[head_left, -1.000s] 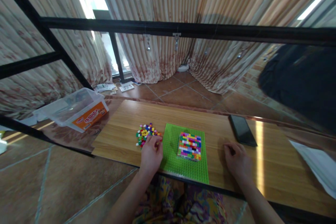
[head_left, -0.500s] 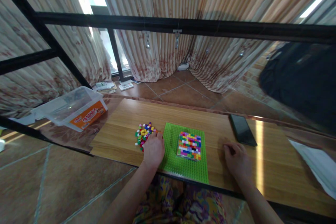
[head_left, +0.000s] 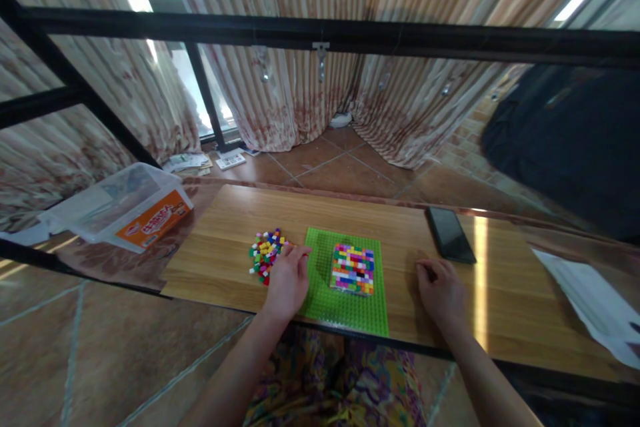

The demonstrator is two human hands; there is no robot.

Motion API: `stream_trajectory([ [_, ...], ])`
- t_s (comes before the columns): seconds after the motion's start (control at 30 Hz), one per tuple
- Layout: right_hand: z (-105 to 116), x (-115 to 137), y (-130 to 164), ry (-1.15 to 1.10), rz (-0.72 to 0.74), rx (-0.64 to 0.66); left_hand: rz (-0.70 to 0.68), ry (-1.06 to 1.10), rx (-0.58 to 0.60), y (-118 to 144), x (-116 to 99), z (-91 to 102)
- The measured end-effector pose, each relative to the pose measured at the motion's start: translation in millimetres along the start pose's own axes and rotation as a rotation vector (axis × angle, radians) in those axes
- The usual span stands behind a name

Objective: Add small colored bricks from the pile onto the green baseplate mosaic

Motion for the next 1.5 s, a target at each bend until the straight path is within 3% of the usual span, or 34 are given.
stream_trajectory([
  [0.17, 1.3, 1.2, -0.6, -0.006, -0.011, 0.001, 0.226, 0.543, 0.260, 4.4, 5.7, -25.8],
  [0.3, 2.6, 3.7, -1.6, -0.003, -0.007, -0.001, 0.326, 0.658, 0.349, 9.7, 4.4, -40.0],
  [0.5, 3.7, 4.6, -1.5, -0.005, -0.025, -0.001, 0.309, 0.584, 0.308, 4.3, -0.6, -40.8],
  [0.8, 3.0, 3.0, -1.3, -0.001, -0.021, 0.001, 0.163, 0.386, 0.194, 5.1, -10.6, -37.6],
  [1.13, 2.3, 1.6, -0.5, -0.015, -0.037, 0.009, 0.239, 0.329, 0.081, 17.0, -10.4, -35.3],
  [1.33, 2.2, 1.7, -0.8, 0.000, -0.019, 0.003, 0.272, 0.255, 0.067, 18.4, -11.6, -34.1],
  [1.5, 2.8, 2.3, -0.9, 0.013, -0.016, 0.001, 0.374, 0.380, 0.116, 15.3, -2.6, -41.9],
])
Point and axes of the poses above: each hand's wrist, its own y-axis away from the middle knuckle, its own z-axis out of the back of the hand, x = y × z, the point moved 9 cm from there along -y, towards the middle knuckle, and after that the axes turned 14 degrees about z, right-handed, at the moved point
